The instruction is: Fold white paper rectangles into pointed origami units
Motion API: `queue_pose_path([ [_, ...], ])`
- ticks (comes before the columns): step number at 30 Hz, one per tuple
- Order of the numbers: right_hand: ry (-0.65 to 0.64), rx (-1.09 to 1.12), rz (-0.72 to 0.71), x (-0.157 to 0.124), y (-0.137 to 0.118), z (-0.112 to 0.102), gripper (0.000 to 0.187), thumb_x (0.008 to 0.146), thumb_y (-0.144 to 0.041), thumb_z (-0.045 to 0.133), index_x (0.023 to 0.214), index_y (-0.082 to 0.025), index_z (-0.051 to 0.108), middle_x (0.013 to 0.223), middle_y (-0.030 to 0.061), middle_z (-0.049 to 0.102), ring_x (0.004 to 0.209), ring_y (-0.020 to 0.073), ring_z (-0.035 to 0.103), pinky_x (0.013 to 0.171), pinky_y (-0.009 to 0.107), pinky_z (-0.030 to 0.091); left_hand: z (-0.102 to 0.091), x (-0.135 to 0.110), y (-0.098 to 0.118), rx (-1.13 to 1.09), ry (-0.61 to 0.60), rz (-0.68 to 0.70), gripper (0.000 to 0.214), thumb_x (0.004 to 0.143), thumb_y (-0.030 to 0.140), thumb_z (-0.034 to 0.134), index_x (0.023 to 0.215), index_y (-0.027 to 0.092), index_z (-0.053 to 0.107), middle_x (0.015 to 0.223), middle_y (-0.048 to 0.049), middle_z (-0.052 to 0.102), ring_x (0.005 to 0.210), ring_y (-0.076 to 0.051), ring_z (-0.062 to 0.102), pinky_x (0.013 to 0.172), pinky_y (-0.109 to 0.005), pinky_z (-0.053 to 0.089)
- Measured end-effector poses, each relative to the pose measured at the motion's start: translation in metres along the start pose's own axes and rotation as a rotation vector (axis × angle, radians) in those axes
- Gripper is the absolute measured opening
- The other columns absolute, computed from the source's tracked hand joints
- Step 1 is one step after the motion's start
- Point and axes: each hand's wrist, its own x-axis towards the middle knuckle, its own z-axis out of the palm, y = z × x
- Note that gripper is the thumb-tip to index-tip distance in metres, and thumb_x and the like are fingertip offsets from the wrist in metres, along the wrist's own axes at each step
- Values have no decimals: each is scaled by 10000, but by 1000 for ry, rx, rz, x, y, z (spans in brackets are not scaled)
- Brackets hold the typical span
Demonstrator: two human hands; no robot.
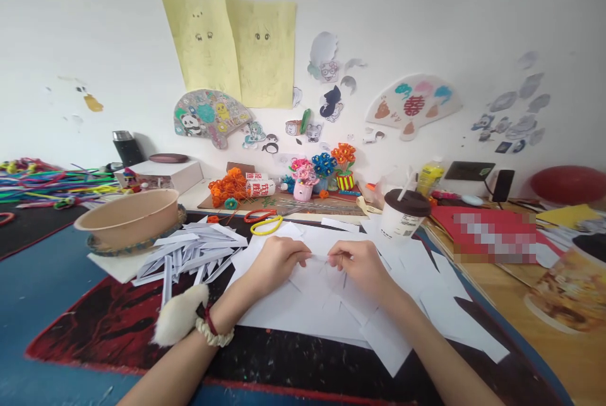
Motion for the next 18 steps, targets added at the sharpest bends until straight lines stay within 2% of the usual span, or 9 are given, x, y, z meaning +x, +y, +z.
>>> queue_pose_path([
  [3, 26, -14, -43, 0, -1, 0, 232, 762, -53, 489, 657, -180, 651, 607, 6, 650, 536, 145, 577, 539, 255, 456, -1, -2, 3, 34, 9, -8, 220, 902, 179, 518, 805, 167, 714, 711, -9, 723, 654, -130, 624, 663, -212, 423],
  [6, 26, -18, -150, -1, -8, 0, 134, 835, -178, 570, 783, -182, 693, 714, 38, 685, 634, 172, 604, 604, 284, 480, -2, -3, 5, 55, -7, -19, 214, 915, 213, 514, 848, 184, 715, 759, -1, 731, 695, -130, 634, 652, -204, 424],
  [8, -4, 1, -198, -2, -13, 2, 134, 866, -230, 581, 817, -189, 699, 755, 41, 695, 672, 177, 616, 638, 291, 486, -2, -5, 8, 95, -19, -5, 180, 904, 250, 547, 885, 193, 717, 826, -6, 732, 740, -137, 638, 660, -207, 429],
  [10, -33, 20, -201, -4, -15, 4, 175, 878, -227, 568, 756, -194, 689, 718, 29, 691, 651, 171, 615, 623, 283, 482, 1, -7, 12, 167, -29, 13, 167, 890, 276, 577, 882, 193, 722, 856, -15, 725, 753, -143, 635, 660, -215, 430],
  [14, -71, -2, -188, -6, -12, 6, 215, 872, -225, 558, 692, -197, 672, 666, 22, 681, 606, 168, 607, 576, 275, 476, 4, -12, 20, 264, -21, -3, 178, 883, 233, 580, 805, 192, 735, 785, -14, 717, 689, -139, 629, 619, -223, 414],
  [18, -81, -44, -174, -6, -4, 2, 231, 883, -289, 554, 707, -198, 672, 700, 34, 687, 627, 183, 616, 585, 289, 482, -15, -22, 18, 303, 26, -41, 156, 878, 217, 589, 819, 196, 731, 793, -19, 724, 727, -156, 647, 636, -232, 419],
])
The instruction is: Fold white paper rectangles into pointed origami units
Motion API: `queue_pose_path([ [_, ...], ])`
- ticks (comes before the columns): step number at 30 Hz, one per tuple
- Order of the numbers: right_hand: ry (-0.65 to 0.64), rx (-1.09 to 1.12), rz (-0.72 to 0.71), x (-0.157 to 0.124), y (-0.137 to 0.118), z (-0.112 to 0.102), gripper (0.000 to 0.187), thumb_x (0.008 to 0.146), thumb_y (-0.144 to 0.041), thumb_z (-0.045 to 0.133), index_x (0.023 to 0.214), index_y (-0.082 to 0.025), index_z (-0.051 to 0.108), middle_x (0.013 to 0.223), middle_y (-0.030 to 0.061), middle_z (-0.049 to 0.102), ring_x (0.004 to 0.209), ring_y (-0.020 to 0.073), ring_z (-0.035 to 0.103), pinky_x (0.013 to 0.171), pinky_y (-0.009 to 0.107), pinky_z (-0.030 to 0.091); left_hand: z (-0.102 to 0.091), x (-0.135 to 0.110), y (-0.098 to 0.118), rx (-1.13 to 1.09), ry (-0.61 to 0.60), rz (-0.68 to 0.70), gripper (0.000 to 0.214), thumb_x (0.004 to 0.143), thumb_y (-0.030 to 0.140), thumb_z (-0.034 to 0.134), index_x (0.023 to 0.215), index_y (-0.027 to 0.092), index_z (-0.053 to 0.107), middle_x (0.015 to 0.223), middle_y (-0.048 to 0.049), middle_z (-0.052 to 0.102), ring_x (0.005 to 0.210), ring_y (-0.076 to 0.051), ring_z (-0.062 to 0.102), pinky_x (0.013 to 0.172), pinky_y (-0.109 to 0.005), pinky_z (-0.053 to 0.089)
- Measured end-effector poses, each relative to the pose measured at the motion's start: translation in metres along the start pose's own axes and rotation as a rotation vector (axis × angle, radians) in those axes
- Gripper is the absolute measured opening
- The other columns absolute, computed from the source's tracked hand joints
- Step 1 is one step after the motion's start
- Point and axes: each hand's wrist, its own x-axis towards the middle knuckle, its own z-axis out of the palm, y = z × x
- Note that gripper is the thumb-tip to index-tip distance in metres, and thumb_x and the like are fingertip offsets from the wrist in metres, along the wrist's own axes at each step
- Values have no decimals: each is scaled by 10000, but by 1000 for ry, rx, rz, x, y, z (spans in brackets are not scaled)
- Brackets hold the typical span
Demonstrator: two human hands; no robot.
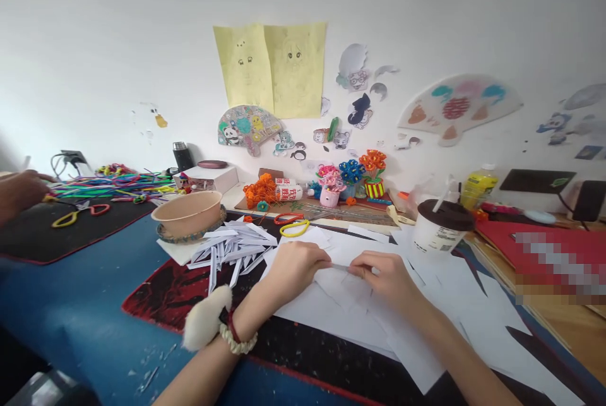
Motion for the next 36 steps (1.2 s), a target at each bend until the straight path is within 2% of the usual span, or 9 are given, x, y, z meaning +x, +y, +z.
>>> queue_pose_path([
  [3, 52, -15, 17, 0, 3, -3, 239, 885, -284, 537, 698, -197, 658, 682, 33, 669, 616, 184, 605, 578, 293, 479, -24, -10, -14, 32, 66, -65, 202, 894, 138, 527, 810, 166, 708, 808, -35, 722, 748, -162, 650, 668, -247, 438],
  [7, 57, 10, 22, 1, -3, -2, 241, 894, -297, 540, 709, -202, 660, 667, 29, 661, 612, 182, 602, 576, 291, 479, -39, -19, -18, 109, 128, -76, 167, 924, 269, 530, 941, 188, 676, 961, -46, 713, 875, -190, 650, 746, -290, 474],
  [11, 7, 46, -37, 0, -14, 5, 245, 906, -318, 555, 727, -198, 672, 686, 30, 668, 613, 173, 598, 580, 285, 474, -19, -18, 4, 72, 41, 5, 265, 870, 381, 619, 1061, 200, 648, 1023, -60, 700, 927, -211, 647, 780, -307, 492],
  [17, -26, 85, -32, -1, -14, 6, 208, 887, -311, 594, 733, -199, 677, 693, 21, 673, 616, 167, 591, 576, 278, 458, 3, -14, 18, -98, 41, 15, 121, 877, 173, 589, 820, 181, 695, 785, -19, 699, 743, -153, 631, 668, -237, 453],
  [22, 2, 99, 38, -1, -5, -2, 204, 883, -269, 565, 721, -198, 666, 709, 24, 680, 653, 177, 612, 624, 291, 475, -41, -23, -20, 4, 251, -84, 136, 889, 199, 550, 859, 183, 682, 844, -28, 707, 782, -166, 628, 713, -263, 463],
  [25, -22, 57, 88, -2, -1, -3, 206, 884, -283, 560, 735, -198, 676, 728, 30, 689, 655, 181, 614, 601, 289, 473, -75, -31, -49, 367, 439, -227, 201, 915, 273, 502, 906, 201, 689, 895, -61, 702, 852, -218, 609, 737, -319, 453],
  [28, -73, 19, 97, -3, 1, 0, 212, 886, -278, 548, 743, -201, 685, 742, 28, 697, 653, 177, 614, 604, 291, 472, -91, -37, -60, 632, 362, -299, 199, 850, 211, 556, 986, 232, 698, 1056, -92, 687, 986, -307, 570, 779, -410, 436],
  [31, -67, -27, 128, -2, 2, 1, 214, 877, -277, 542, 740, -202, 687, 737, 28, 698, 645, 180, 613, 604, 297, 467, -87, -38, -35, 548, 363, -259, 251, 881, 201, 511, 1069, 211, 675, 1114, -108, 678, 1033, -326, 569, 837, -482, 419],
  [36, 67, -73, 259, 1, 8, -4, 222, 845, -317, 539, 729, -194, 683, 725, 39, 697, 649, 197, 608, 616, 311, 462, -76, -60, 50, -135, 380, 90, 173, 917, 269, 524, 990, 272, 681, 955, -32, 708, 890, -206, 633, 787, -354, 492],
])
